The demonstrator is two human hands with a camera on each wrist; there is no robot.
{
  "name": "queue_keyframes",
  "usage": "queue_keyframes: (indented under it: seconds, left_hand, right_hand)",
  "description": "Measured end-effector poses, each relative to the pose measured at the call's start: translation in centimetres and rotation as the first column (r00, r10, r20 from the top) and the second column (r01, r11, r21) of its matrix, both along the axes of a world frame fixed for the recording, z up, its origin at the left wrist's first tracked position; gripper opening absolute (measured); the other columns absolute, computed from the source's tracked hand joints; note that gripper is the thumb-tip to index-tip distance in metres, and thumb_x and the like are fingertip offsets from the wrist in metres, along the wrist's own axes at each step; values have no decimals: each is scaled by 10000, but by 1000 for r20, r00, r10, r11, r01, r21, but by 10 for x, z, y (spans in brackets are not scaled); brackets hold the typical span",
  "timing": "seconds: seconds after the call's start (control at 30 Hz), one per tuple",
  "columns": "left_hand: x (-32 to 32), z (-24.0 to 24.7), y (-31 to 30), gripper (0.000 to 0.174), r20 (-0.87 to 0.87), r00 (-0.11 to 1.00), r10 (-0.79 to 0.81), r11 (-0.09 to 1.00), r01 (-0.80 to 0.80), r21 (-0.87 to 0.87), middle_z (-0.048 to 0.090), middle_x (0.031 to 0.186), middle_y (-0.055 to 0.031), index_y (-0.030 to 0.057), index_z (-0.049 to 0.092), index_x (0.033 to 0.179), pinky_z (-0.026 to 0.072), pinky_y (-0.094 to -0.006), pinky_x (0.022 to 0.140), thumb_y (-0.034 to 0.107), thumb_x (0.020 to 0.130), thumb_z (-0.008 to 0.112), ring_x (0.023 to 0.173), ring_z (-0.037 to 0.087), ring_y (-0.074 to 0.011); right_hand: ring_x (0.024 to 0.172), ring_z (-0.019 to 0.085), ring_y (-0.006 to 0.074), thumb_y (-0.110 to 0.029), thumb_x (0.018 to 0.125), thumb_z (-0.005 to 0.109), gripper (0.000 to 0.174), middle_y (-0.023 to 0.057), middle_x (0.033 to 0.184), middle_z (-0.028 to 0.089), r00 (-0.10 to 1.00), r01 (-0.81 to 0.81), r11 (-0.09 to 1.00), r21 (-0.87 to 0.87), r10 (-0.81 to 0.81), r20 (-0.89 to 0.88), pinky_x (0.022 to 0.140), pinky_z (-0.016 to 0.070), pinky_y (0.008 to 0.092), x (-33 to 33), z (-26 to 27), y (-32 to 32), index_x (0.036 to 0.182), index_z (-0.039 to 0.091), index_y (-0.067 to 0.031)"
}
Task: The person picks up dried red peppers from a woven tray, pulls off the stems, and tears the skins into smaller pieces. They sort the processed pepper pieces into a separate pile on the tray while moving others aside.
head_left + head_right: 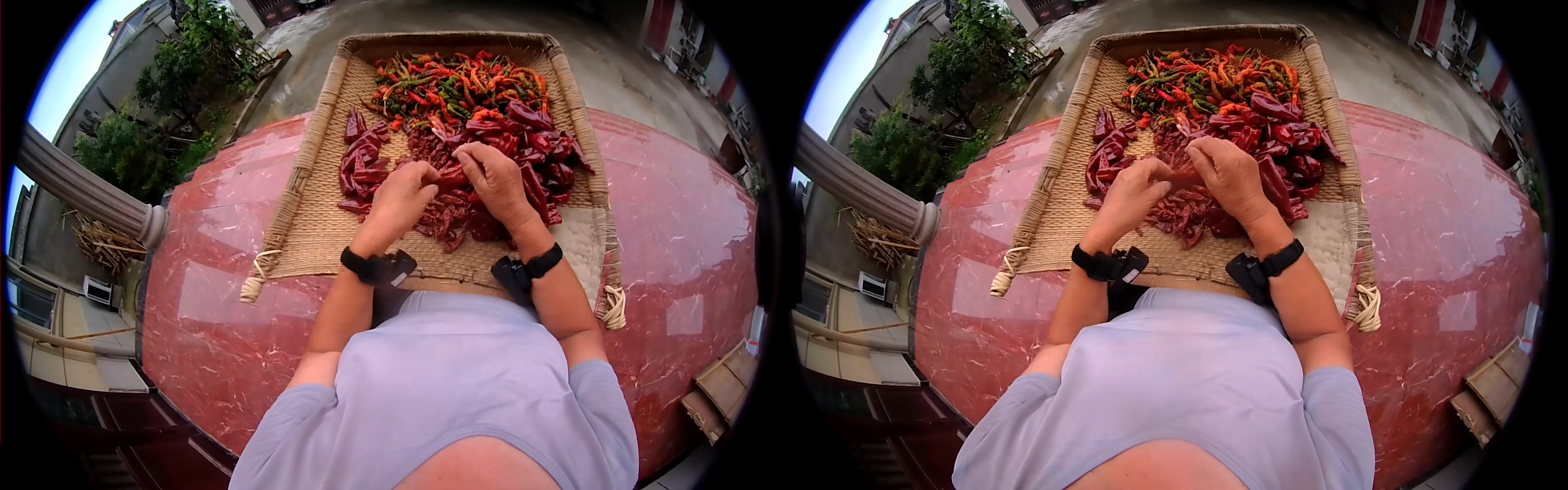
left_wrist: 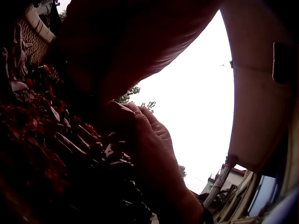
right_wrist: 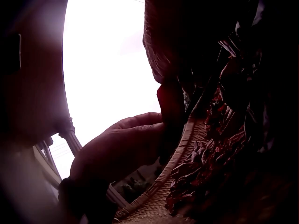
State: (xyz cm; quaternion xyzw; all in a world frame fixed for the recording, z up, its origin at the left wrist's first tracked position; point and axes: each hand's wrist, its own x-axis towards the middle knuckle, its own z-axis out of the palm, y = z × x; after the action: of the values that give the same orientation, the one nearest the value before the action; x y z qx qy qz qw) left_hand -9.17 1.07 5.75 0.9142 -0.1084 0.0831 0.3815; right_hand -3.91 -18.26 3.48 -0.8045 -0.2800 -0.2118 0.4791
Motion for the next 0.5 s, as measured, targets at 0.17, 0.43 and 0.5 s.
queue_keyframes:
  seconds: [0.17,0.43,0.5]
  left_hand:
    - [-6,1,45,172,174,930,323,883,-363,297,651,1023,-154,67,632,1032,506,-455,811,121,870,640,943,635,-374]
    - [-9,-1,50,236,166,914,371,898,-399,187,626,1039,-155,43,640,1059,512,-420,807,151,852,667,934,641,-328]
    - [-9,0,38,264,74,961,267,955,-274,114,634,1039,-152,27,643,1076,514,-392,812,154,847,672,942,647,-302]
  right_hand:
    - [1081,580,252,-170,790,749,217,49,1058,668,967,150,923,-355,-63,246,904,465,364,2,2,-7,995,706,-113]
    - [1265,456,298,-160,723,763,208,89,1222,608,945,261,755,-602,-72,319,1085,301,466,5,-23,2,925,735,-118]
    - [1281,447,301,-165,724,760,212,96,1240,601,949,250,778,-576,-79,305,1091,292,475,8,-27,4,930,734,-118]
